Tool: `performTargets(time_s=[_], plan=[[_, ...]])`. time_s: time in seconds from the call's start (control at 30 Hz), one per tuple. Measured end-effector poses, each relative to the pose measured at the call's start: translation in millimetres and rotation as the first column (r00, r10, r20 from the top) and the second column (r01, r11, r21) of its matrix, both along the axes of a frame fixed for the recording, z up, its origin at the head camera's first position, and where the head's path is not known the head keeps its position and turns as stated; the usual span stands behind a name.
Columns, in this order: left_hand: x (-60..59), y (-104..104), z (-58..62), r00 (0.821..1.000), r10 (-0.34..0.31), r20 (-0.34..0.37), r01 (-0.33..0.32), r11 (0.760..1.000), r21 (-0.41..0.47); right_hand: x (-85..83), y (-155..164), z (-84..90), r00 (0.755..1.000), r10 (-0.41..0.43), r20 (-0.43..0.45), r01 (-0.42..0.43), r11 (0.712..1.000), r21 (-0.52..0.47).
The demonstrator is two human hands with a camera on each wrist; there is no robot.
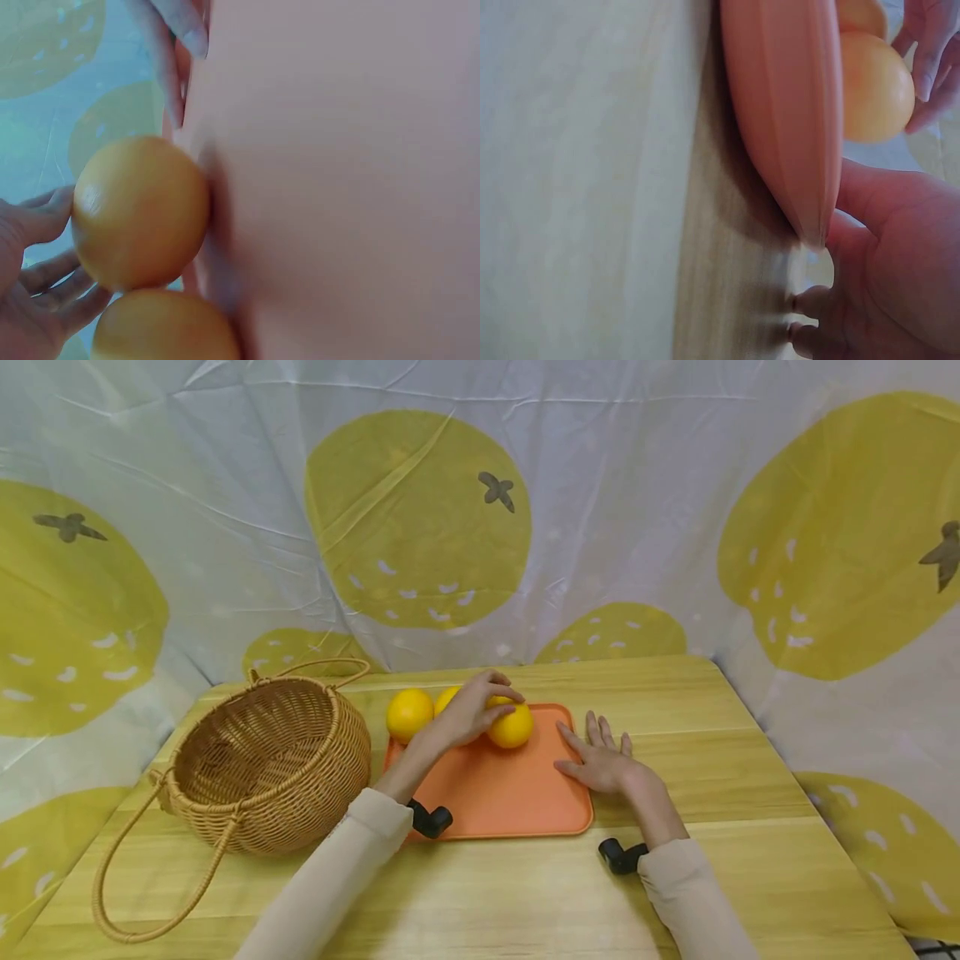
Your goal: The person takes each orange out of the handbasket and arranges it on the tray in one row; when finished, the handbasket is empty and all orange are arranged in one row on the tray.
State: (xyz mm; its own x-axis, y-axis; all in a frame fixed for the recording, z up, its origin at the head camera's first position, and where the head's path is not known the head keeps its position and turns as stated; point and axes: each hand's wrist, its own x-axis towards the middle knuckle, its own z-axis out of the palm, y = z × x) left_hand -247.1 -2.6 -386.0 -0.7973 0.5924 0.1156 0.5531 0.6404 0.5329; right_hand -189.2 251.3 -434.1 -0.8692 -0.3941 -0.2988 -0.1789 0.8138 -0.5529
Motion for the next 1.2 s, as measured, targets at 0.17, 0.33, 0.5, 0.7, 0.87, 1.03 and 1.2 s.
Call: performTargets(time_s=[0.17, 0.33, 0.5, 0.7, 0.87, 1.03, 1.2], plan=[[10.8, 5, -9.5, 0.996, 0.062, -0.062, -0.062, 0.998, 0.010, 0.4, 0, 1.3, 1.000, 0.000, 0.001, 0.000, 1.000, -0.009], [20.6, 7, -19.3, 0.989, 0.095, -0.113, -0.098, 0.995, -0.024, 0.1, -2, 0.0, 1.000, -0.002, 0.003, 0.002, 1.000, -0.013], [28.8, 6, -27.8, 0.976, 0.120, -0.181, -0.123, 0.992, -0.003, 1.2, -7, 0.6, 1.000, -0.001, 0.007, 0.001, 1.000, -0.005], [30.0, 1, -28.9, 0.968, 0.126, -0.218, -0.121, 0.992, 0.034, 1.6, -7, 3.1, 1.000, 0.003, 0.000, -0.003, 1.000, -0.001], [25.7, -1, -26.9, 0.979, 0.066, -0.195, -0.057, 0.997, 0.055, 1.7, -4, 3.6, 1.000, -0.002, 0.000, 0.002, 1.000, 0.009], [23.1, -5, -26.7, 0.986, 0.039, -0.160, -0.026, 0.997, 0.079, 1.4, -1, 1.8, 1.000, -0.007, 0.000, 0.007, 1.000, 0.013], [21.1, -6, -30.0, 0.984, 0.046, -0.171, -0.021, 0.989, 0.144, 0.3, -1, 0.8, 1.000, -0.003, -0.001, 0.003, 1.000, 0.014]])
